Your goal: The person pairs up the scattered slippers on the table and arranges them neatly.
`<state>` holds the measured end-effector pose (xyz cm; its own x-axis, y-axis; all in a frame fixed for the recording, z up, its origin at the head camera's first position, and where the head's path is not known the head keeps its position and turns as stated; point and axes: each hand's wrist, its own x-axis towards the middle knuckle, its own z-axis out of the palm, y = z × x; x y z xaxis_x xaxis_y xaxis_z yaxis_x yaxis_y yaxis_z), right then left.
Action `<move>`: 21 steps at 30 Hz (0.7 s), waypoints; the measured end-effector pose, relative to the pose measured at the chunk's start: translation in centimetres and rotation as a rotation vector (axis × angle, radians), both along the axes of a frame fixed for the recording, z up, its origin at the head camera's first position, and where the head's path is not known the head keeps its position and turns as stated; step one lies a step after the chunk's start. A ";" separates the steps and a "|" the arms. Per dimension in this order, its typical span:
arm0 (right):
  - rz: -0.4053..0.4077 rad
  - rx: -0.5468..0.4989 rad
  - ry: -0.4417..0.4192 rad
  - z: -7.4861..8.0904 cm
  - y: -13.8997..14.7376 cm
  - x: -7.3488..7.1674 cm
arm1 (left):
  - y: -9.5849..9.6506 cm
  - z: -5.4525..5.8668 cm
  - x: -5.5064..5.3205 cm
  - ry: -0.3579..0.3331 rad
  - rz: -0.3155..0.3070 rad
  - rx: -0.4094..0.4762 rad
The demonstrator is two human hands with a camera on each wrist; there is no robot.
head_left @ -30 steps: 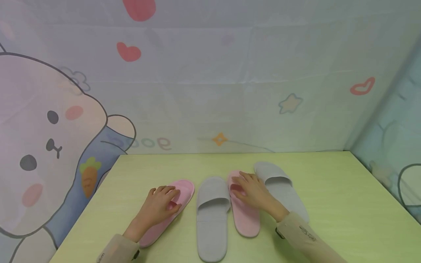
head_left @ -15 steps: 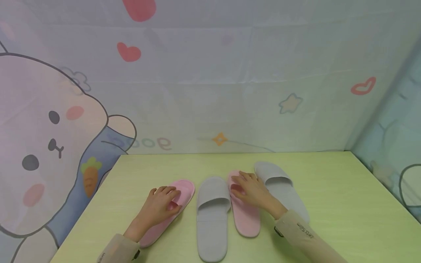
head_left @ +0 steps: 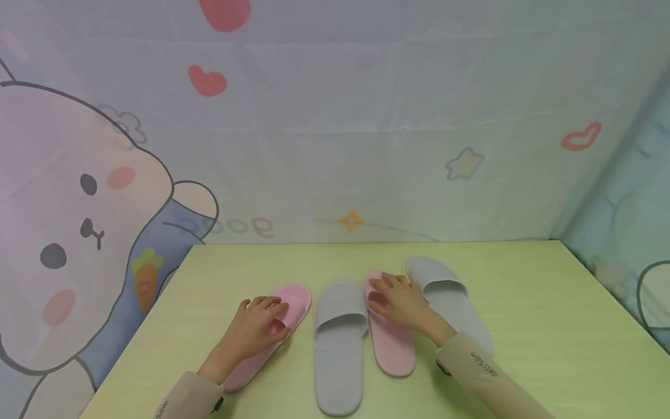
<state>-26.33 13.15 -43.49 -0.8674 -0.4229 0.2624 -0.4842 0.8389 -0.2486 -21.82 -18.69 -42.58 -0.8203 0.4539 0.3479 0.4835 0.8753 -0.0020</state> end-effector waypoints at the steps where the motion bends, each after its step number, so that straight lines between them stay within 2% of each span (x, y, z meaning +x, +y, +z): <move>1: 0.000 0.000 0.001 0.0 0.0 0.0 | 0.0 0.0 0.0 -0.003 0.001 -0.002; 13: 0.006 0.006 -0.016 -0.4 0.2 -0.5 | 0.1 0.0 0.1 -0.020 0.007 -0.014; 21: -0.010 -0.003 -0.072 -0.4 0.2 -1.0 | 0.1 0.0 0.1 -0.032 0.002 -0.012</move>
<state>-27.28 13.32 -43.85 -0.8884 -0.4133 0.2000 -0.4563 0.8429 -0.2852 -21.68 -18.60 -42.55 -0.8318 0.4564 0.3160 0.4820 0.8762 0.0032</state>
